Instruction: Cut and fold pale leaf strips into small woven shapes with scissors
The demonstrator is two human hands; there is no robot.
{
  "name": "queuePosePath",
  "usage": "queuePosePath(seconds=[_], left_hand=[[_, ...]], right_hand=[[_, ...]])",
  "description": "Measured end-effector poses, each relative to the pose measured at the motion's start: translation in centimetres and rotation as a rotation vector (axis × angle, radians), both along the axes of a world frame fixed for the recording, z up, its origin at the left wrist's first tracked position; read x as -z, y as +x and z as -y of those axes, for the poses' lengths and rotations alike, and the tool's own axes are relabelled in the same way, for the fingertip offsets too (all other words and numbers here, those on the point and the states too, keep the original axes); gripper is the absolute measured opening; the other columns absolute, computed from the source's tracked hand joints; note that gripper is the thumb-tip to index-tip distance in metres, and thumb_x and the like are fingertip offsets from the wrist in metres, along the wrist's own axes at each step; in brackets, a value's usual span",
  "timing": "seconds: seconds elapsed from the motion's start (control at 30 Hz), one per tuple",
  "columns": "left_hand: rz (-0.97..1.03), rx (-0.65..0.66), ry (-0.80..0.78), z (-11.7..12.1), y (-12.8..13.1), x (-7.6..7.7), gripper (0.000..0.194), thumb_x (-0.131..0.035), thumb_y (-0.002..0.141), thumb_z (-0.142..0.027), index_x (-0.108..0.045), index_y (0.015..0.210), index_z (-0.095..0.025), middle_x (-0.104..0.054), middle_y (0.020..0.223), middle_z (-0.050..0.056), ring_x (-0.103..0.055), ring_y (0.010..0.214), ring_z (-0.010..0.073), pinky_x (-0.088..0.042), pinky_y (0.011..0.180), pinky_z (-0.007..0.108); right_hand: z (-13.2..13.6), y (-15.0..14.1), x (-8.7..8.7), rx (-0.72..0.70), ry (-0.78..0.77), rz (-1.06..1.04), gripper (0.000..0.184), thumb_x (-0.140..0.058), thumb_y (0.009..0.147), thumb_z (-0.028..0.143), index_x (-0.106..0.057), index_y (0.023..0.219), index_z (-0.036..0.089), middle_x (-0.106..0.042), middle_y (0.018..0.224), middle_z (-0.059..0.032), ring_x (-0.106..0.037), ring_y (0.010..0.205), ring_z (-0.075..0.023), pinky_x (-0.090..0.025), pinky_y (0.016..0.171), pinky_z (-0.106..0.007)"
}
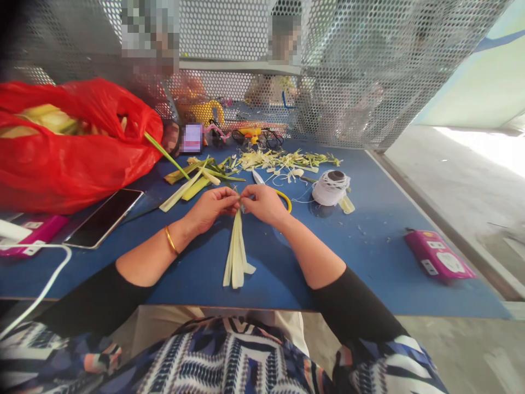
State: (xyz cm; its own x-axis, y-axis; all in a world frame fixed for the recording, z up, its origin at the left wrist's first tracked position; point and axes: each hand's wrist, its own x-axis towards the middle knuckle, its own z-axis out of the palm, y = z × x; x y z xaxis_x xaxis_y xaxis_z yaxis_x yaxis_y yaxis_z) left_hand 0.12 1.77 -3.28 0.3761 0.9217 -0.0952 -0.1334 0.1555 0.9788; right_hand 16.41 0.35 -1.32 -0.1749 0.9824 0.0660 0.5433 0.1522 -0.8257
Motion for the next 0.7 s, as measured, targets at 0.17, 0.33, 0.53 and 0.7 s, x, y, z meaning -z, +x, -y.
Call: queuePosePath(seconds=[0.17,0.33,0.53,0.7], left_hand=[[0.052,-0.011,-0.074,-0.10,-0.05,0.10,0.036,-0.087,0.056,-0.036,-0.062,0.070,-0.015,-0.063,0.062,-0.002,-0.056,0.056,0.0085,-0.047,0.059,0.024],[0.086,-0.005,-0.087,-0.10,-0.13,0.25,0.037,-0.088,0.057,-0.037,-0.062,0.070,-0.014,-0.062,0.064,-0.001,-0.056,0.057,0.0084,-0.047,0.061,0.024],[0.099,-0.009,-0.116,-0.08,-0.08,0.19,0.033,-0.087,0.058,-0.033,-0.061,0.069,-0.015,-0.061,0.063,-0.002,-0.054,0.056,0.0080,-0.045,0.058,0.022],[0.091,0.027,-0.114,-0.12,-0.07,0.12,0.033,-0.087,0.058,-0.032,-0.061,0.067,-0.015,-0.060,0.062,-0.002,-0.054,0.056,0.0080,-0.045,0.058,0.023]], right_hand=[[-0.44,0.05,0.71,0.109,0.030,-0.077,0.009,-0.055,0.071,0.012,-0.059,0.076,0.018,-0.063,0.068,0.0031,-0.058,0.054,-0.0111,-0.043,0.057,-0.023],[-0.10,-0.07,0.82,0.010,0.366,-0.128,0.017,-0.055,0.069,0.014,-0.060,0.085,0.018,-0.058,0.089,0.0001,-0.047,0.055,-0.0070,-0.039,0.055,-0.022],[0.26,-0.28,0.66,0.042,0.371,0.088,0.018,-0.056,0.070,0.010,-0.069,0.081,0.017,-0.052,0.076,0.0006,-0.045,0.059,-0.0098,-0.037,0.058,-0.024],[-0.22,-0.12,0.81,0.024,0.236,0.098,0.020,-0.059,0.071,0.012,-0.074,0.083,0.017,-0.055,0.073,0.0010,-0.047,0.059,-0.0102,-0.037,0.059,-0.024]])
